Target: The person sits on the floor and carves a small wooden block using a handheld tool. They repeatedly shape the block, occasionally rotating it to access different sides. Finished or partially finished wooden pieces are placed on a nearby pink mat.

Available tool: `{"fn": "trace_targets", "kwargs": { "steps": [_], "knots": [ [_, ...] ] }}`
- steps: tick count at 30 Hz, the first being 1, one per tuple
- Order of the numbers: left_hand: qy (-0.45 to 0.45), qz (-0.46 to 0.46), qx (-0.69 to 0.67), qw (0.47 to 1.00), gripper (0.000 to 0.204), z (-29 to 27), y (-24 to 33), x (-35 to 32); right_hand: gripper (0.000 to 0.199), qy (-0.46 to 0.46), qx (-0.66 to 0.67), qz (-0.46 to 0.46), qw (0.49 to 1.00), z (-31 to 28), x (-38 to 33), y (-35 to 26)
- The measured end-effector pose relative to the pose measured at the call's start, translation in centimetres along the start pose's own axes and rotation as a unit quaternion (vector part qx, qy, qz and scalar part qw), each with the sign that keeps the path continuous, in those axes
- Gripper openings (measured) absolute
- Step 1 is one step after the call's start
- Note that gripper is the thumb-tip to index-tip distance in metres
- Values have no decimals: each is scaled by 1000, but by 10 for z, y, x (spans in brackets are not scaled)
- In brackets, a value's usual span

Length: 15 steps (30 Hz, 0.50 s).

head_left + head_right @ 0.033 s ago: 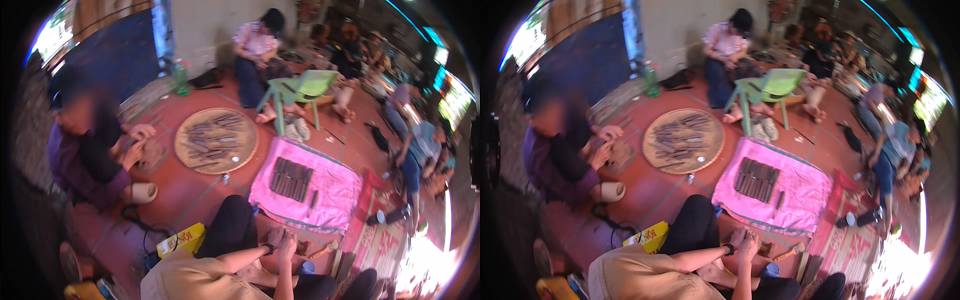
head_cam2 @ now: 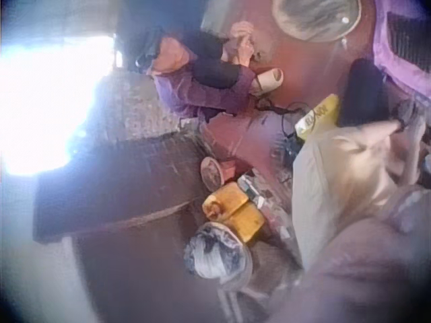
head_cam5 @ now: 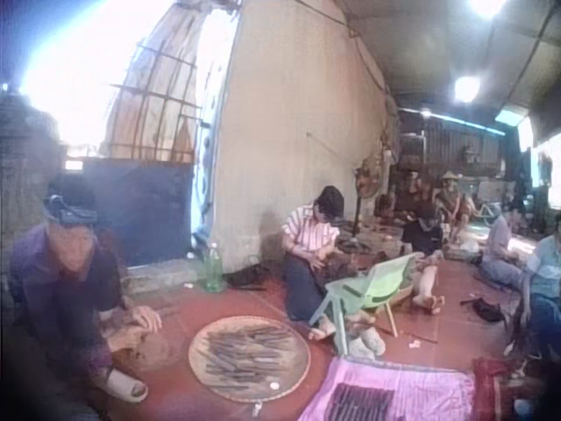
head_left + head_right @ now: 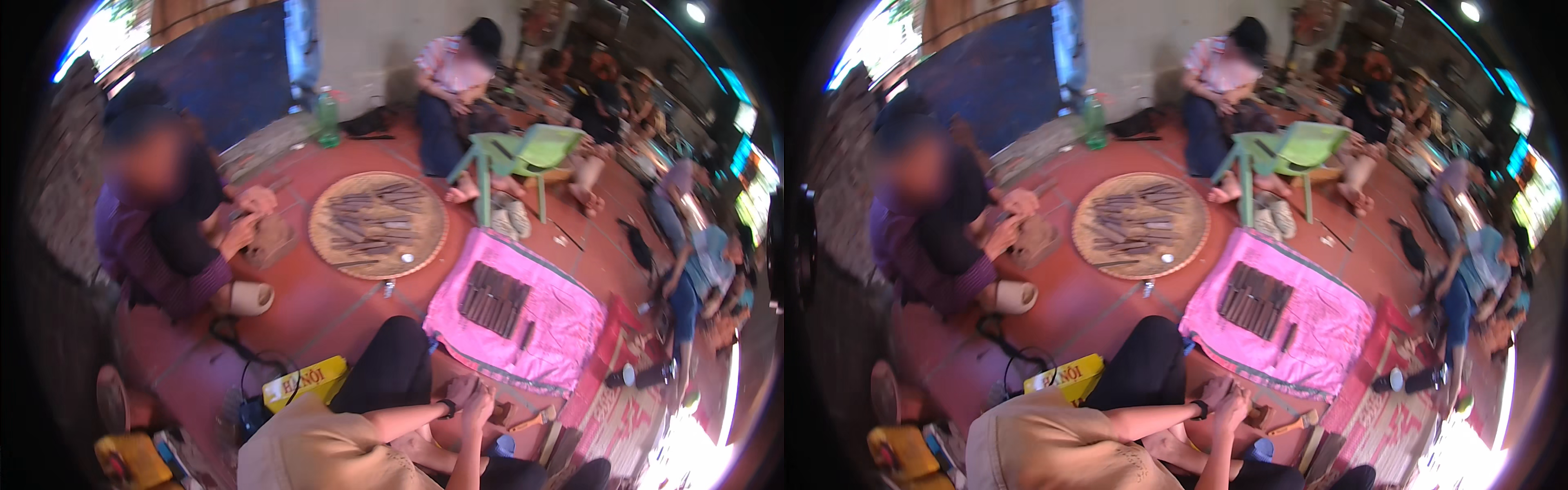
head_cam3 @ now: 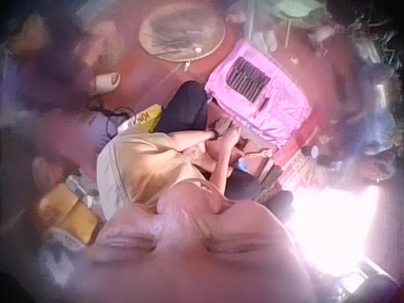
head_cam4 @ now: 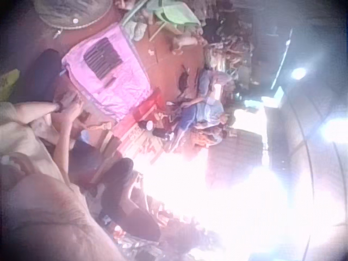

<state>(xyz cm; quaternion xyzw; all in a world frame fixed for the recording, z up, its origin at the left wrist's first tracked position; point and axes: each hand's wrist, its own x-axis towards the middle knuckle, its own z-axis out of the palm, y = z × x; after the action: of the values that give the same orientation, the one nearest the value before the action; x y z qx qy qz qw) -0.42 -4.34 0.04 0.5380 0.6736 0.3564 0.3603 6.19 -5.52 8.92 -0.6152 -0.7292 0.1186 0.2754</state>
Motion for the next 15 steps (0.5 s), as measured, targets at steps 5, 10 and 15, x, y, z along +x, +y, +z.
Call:
{"fn": "trace_targets", "kwargs": {
  "steps": [5,10,15],
  "knots": [
    [-28,-27,38,998,33,-20,22,-7,26,-70,-39,39,996,-9,8,-4],
    [-62,4,-24,998,42,-18,3,-4,24,-13,-3,18,1000,0,7,4],
    [-244,-38,-157,956,55,-50,-3,-27,25,-37,20,35,998,-1,14,13]
  ]
}}
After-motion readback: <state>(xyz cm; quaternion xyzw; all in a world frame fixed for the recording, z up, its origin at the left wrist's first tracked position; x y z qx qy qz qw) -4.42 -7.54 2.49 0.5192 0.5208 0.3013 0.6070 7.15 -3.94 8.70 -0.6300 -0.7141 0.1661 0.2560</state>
